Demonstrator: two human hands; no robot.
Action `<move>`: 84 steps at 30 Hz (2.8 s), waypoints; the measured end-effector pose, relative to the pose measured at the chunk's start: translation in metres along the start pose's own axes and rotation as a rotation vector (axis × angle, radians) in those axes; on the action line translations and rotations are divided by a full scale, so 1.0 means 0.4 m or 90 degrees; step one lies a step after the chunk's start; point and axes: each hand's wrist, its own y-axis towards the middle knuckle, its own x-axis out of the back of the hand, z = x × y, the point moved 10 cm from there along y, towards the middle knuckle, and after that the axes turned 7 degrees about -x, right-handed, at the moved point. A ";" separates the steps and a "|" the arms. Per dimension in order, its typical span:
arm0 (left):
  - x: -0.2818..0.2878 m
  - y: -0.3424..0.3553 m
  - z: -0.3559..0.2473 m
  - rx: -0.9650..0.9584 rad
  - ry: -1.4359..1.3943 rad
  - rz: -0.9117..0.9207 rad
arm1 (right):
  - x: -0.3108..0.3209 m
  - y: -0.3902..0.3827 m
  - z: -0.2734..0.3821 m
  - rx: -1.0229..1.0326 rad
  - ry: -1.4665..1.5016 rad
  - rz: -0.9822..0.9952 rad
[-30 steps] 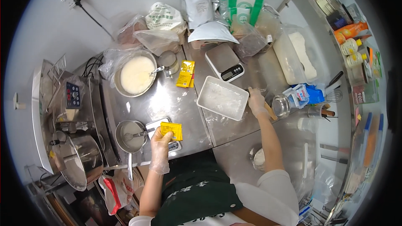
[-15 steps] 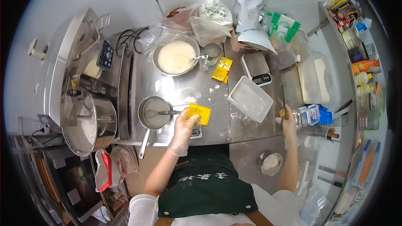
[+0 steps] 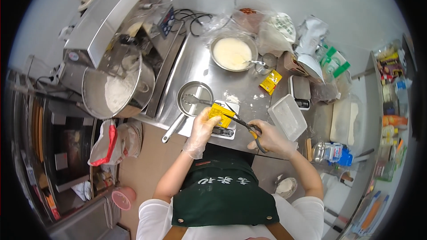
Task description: The person prepares a mixture by cutting open a yellow packet with shears and pouring the contents into a small pot, followed by adding a white powder from a container and whisking the ingredients together. They then add the whisked mixture and several scoops of a white liquid from a bowl into a large commercial mixer containing flour.
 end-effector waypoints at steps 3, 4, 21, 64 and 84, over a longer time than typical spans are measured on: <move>0.028 -0.014 0.000 -0.023 0.009 -0.022 | -0.016 0.035 0.038 0.063 -0.044 -0.003; 0.030 -0.019 -0.007 -0.037 0.017 -0.020 | -0.021 0.044 0.046 0.068 -0.051 0.003; 0.107 -0.050 -0.032 -0.100 0.056 -0.081 | -0.059 0.122 0.119 0.122 -0.217 0.045; 0.329 0.069 0.151 0.041 -0.041 -0.188 | 0.013 0.231 -0.042 0.103 -0.176 -0.146; 0.117 0.059 0.109 0.074 -0.433 0.199 | -0.044 0.212 0.424 0.675 -0.047 -0.176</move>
